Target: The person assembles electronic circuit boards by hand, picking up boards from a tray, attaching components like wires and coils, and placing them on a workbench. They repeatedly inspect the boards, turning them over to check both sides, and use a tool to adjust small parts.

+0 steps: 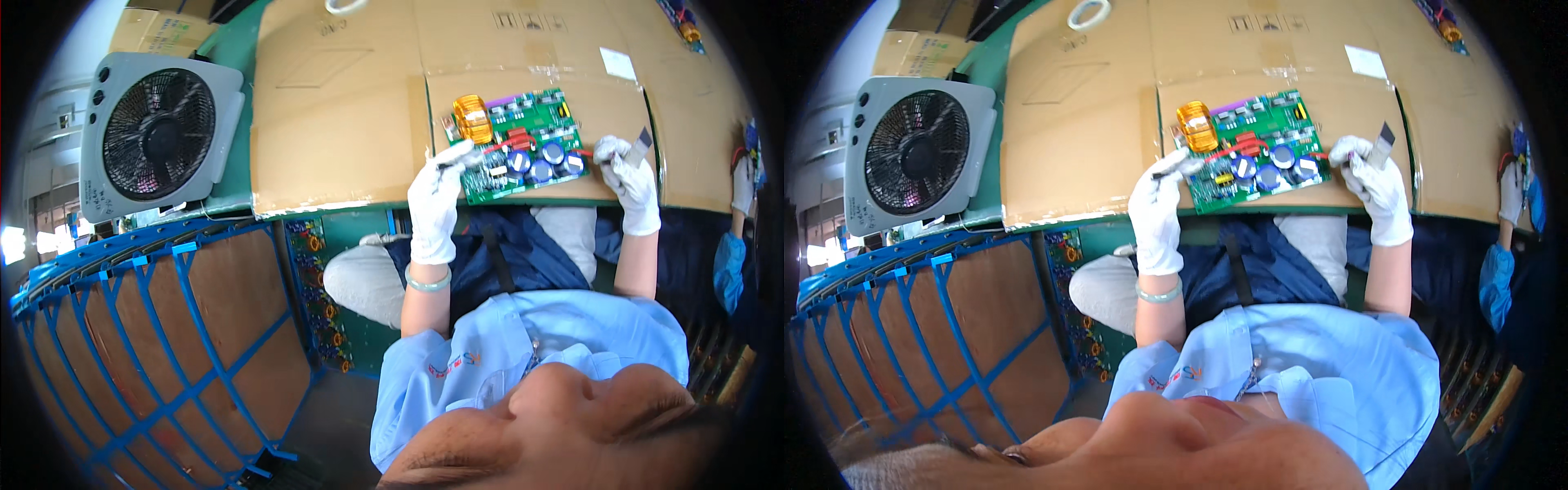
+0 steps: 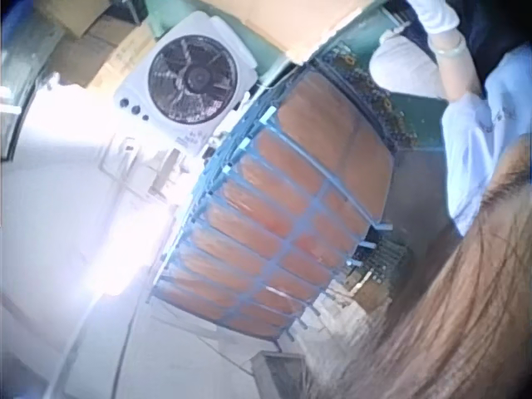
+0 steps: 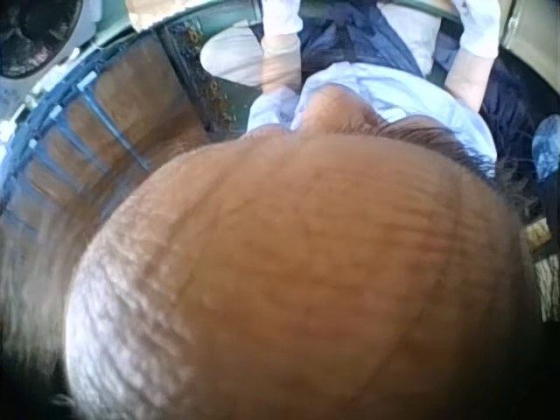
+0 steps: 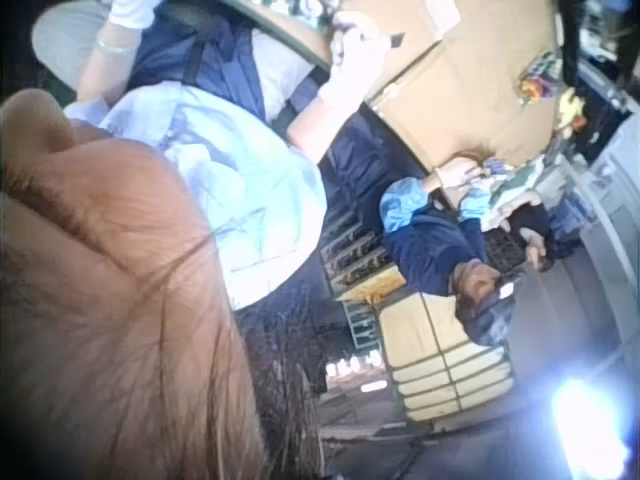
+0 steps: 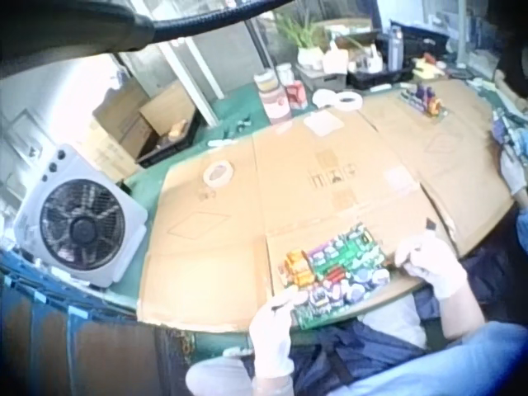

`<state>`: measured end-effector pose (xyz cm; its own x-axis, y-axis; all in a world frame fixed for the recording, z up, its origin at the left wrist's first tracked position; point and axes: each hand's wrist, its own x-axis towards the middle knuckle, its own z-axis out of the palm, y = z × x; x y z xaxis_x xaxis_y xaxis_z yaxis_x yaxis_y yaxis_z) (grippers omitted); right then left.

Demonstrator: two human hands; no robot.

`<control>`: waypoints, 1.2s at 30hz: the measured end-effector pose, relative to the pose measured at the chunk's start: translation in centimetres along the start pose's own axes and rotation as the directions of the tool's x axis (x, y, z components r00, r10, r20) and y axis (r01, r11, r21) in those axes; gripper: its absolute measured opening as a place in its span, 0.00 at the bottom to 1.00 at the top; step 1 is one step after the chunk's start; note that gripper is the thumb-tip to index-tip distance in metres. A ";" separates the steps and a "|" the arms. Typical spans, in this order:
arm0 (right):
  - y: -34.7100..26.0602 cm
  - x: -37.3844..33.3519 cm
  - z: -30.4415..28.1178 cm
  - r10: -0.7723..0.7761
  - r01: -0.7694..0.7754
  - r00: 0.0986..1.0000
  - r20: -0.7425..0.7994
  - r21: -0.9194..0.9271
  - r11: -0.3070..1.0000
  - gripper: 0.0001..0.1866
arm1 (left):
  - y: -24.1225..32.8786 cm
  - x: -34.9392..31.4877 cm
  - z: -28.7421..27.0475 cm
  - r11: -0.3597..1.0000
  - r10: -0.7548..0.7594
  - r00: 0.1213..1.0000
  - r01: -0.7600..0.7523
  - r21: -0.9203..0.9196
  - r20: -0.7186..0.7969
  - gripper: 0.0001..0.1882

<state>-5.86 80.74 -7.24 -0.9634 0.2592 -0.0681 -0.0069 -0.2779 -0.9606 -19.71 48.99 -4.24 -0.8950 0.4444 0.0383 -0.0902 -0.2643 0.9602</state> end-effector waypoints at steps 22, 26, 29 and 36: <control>-6.1 6.9 -1.4 -0.374 -0.136 0.914 -0.158 -0.987 0.086 0.34 | -1.2 4.0 -3.2 1.000 0.022 1.000 -0.022 0.015 0.016 0.10; -8.6 10.9 3.6 -0.390 0.041 0.920 0.034 -0.999 0.010 0.33 | -1.4 4.4 -4.6 0.995 -0.073 0.991 0.064 0.082 0.112 0.11; -9.4 15.6 9.6 -0.255 0.184 0.946 0.200 -0.979 -0.084 0.30 | -1.2 4.0 -6.9 0.790 0.104 0.957 -0.244 0.563 0.270 0.17; -5.5 36.0 19.1 -0.100 0.450 0.874 0.475 -0.870 -0.203 0.27 | 4.6 6.2 -15.9 0.407 0.455 0.890 -0.230 0.884 0.022 0.15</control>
<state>-45.60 73.96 0.78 -0.9688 -0.1851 0.1647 -0.1986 0.9776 -0.0699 -32.63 36.89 -4.05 -0.8281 0.2943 0.4772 0.5553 0.5471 0.6263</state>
